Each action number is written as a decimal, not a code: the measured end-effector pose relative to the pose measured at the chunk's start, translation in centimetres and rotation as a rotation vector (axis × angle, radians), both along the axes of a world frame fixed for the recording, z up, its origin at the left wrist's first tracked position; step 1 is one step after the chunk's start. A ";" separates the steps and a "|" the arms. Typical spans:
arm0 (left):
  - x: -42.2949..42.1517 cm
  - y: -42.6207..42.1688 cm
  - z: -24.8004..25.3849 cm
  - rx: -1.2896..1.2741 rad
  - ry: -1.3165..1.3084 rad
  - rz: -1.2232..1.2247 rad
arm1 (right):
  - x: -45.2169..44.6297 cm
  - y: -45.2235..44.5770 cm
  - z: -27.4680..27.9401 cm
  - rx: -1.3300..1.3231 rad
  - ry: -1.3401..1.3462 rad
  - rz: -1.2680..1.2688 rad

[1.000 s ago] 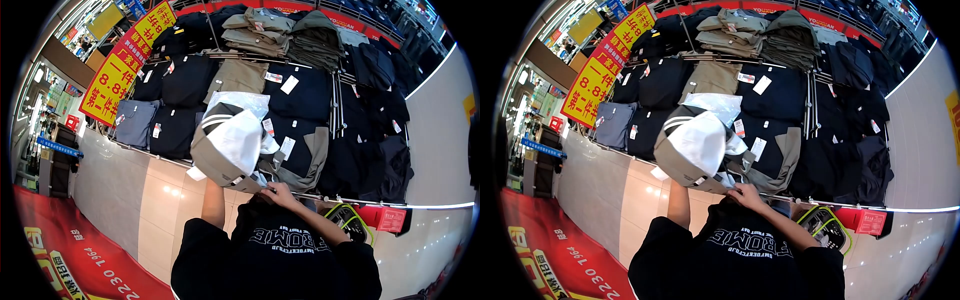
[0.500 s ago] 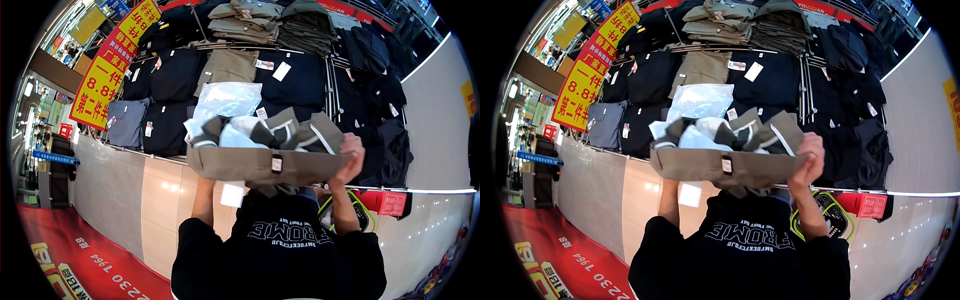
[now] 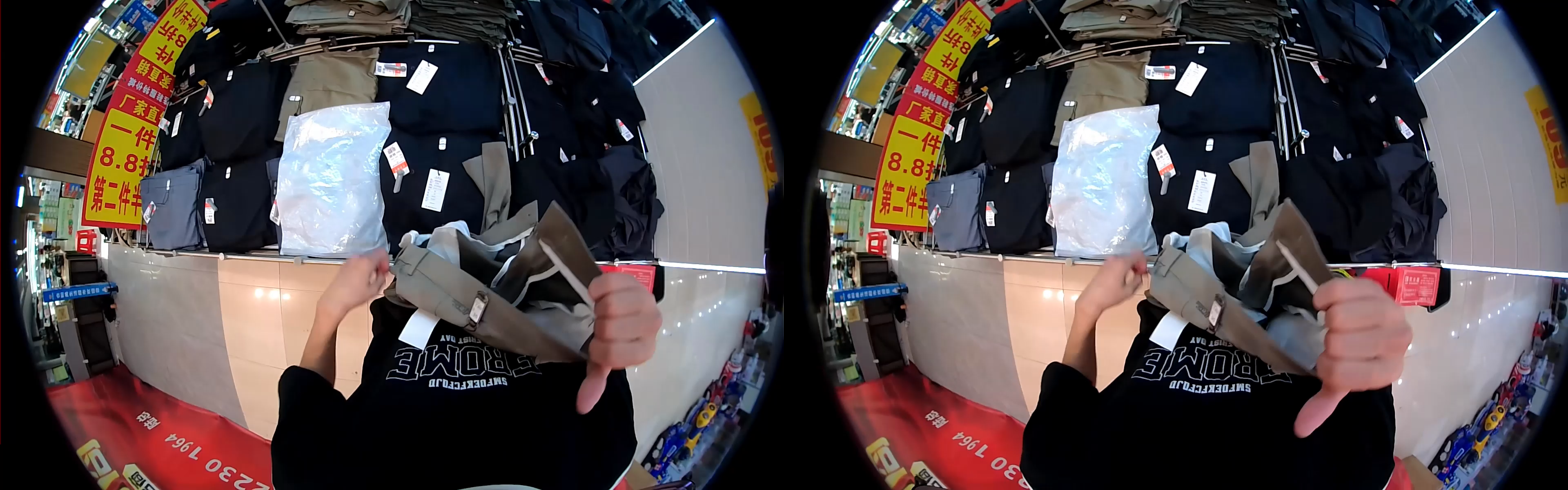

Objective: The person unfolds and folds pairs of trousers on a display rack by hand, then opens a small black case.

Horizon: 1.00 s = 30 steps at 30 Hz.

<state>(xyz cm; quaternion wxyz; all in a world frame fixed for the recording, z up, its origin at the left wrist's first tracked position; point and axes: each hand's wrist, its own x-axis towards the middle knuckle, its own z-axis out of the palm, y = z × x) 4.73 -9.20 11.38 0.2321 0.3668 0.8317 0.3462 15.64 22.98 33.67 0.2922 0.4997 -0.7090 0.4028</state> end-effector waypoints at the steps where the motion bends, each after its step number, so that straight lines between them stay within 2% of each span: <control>1: -0.9 0.4 -0.3 0.160 -0.006 0.166 | 0.5 -0.7 0.0 -0.009 -0.027 -0.007; 2: -1.4 1.1 -1.2 0.159 -0.012 0.166 | 0.8 -1.3 -0.3 -0.023 -0.015 -0.006; 4: -1.8 3.1 -3.3 0.270 -0.331 0.529 | 1.0 -1.8 -0.3 -0.030 -0.040 0.010; 5: -1.8 4.0 -3.4 0.271 -0.334 0.531 | 1.1 -2.0 -0.3 -0.036 -0.061 0.028; 7: -1.5 5.3 -3.6 -0.033 -0.691 0.363 | 1.4 -2.4 -0.3 -0.029 -0.069 0.030; 8: -1.6 5.6 -4.2 -0.033 -0.693 0.366 | 1.6 -2.6 -0.4 -0.046 -0.052 0.046; 10: -1.7 5.9 -6.5 -0.203 -0.898 0.386 | 1.7 -3.0 -0.4 -0.061 -0.024 0.069; 14: -1.7 4.6 -8.9 -0.095 -0.986 0.291 | 2.2 -2.9 -0.7 -0.087 -0.012 0.053; 16: -1.4 3.9 -9.9 0.066 -0.926 0.277 | 2.5 -2.6 -0.8 -0.080 -0.005 0.030; 17: -1.4 3.5 -10.1 0.061 -0.927 0.277 | 2.6 -2.4 -0.7 -0.084 -0.007 0.028; 19: -1.7 2.9 -10.3 0.099 -0.533 0.302 | 2.7 -2.1 -0.6 -0.056 -0.029 -0.001; 20: -2.0 3.2 -6.6 0.094 -0.472 0.445 | 2.7 -1.8 -0.4 -0.059 -0.027 -0.005; 22: -3.6 2.4 -4.1 0.267 0.066 0.511 | 2.6 -1.2 -0.2 0.021 -0.025 -0.077; 25: -4.9 2.4 2.9 0.398 0.436 0.590 | 2.1 -0.4 -0.6 0.075 -0.003 -0.139; 27: -4.9 2.2 5.6 0.423 0.558 0.323 | 1.6 -0.2 -1.4 0.067 0.031 -0.153; 29: -4.2 2.4 6.3 0.243 0.509 0.053 | 1.2 0.1 -2.3 0.109 0.040 -0.188; 30: -4.0 2.5 4.0 0.238 0.343 -0.035 | 1.2 0.1 -2.7 0.125 0.023 -0.208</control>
